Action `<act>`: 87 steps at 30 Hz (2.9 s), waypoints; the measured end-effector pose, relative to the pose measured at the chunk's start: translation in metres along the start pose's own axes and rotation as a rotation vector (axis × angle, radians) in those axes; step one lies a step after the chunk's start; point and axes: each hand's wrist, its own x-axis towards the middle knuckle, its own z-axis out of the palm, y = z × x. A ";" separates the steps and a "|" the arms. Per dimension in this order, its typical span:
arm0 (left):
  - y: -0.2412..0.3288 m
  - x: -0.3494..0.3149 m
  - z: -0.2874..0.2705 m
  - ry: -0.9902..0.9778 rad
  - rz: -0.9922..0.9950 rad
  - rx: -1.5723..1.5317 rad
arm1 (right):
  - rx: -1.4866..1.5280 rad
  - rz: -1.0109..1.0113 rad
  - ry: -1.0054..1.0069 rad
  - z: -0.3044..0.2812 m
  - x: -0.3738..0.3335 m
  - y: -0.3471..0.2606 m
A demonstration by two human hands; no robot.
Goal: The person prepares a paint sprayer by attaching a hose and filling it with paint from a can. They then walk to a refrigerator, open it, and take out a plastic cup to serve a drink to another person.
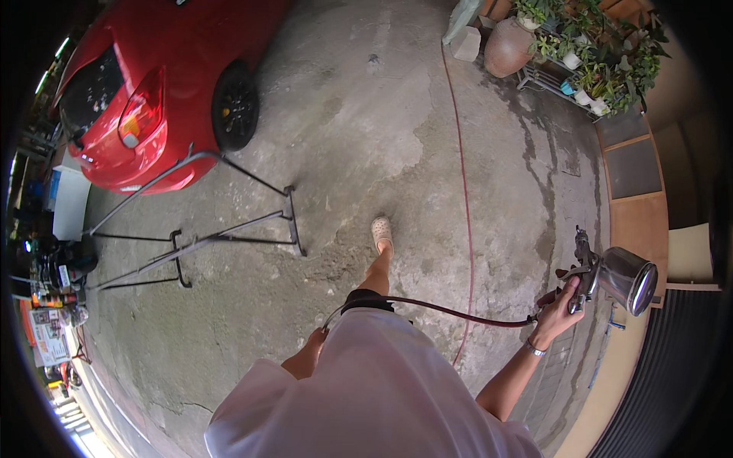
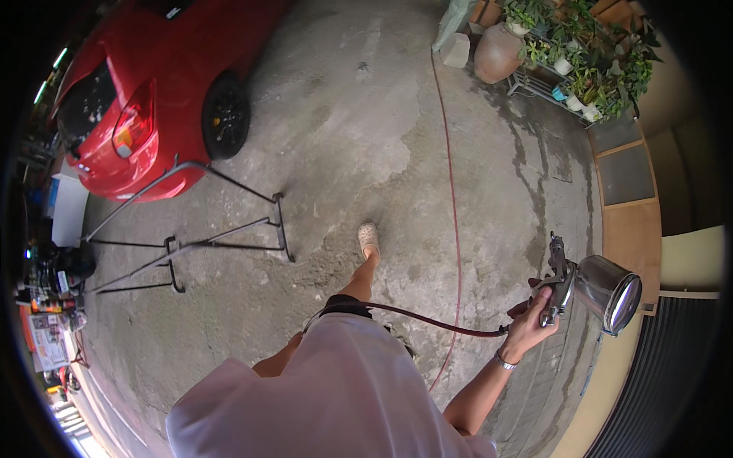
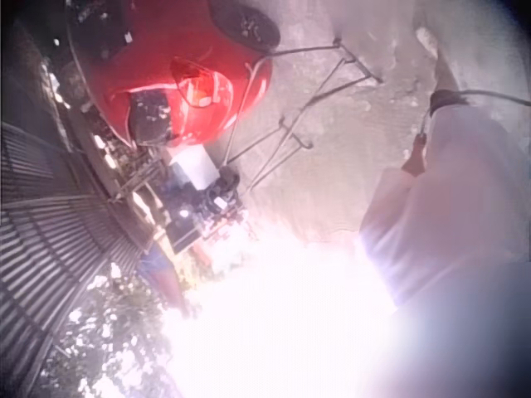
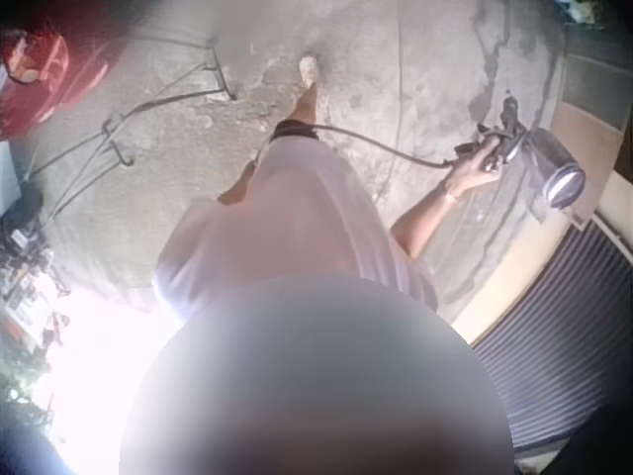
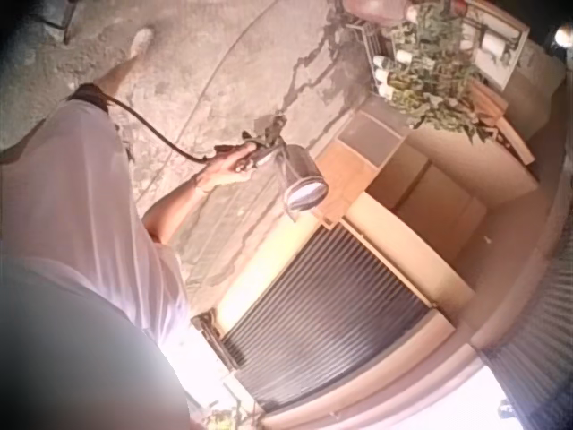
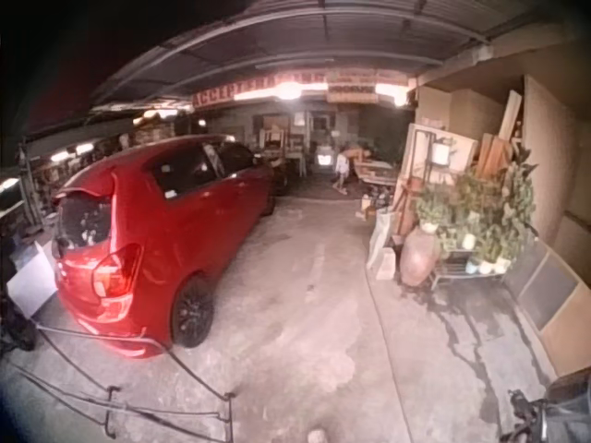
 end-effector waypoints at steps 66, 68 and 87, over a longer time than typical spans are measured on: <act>2.363 0.620 -1.138 0.493 1.371 0.240 | -0.215 0.012 0.207 1.506 1.416 -0.031; 2.402 0.669 -1.121 0.418 1.349 0.323 | -0.247 0.052 0.242 1.527 1.451 -0.021; 2.897 0.620 -0.903 -0.358 1.943 0.659 | -0.688 0.371 0.757 1.670 1.651 -0.002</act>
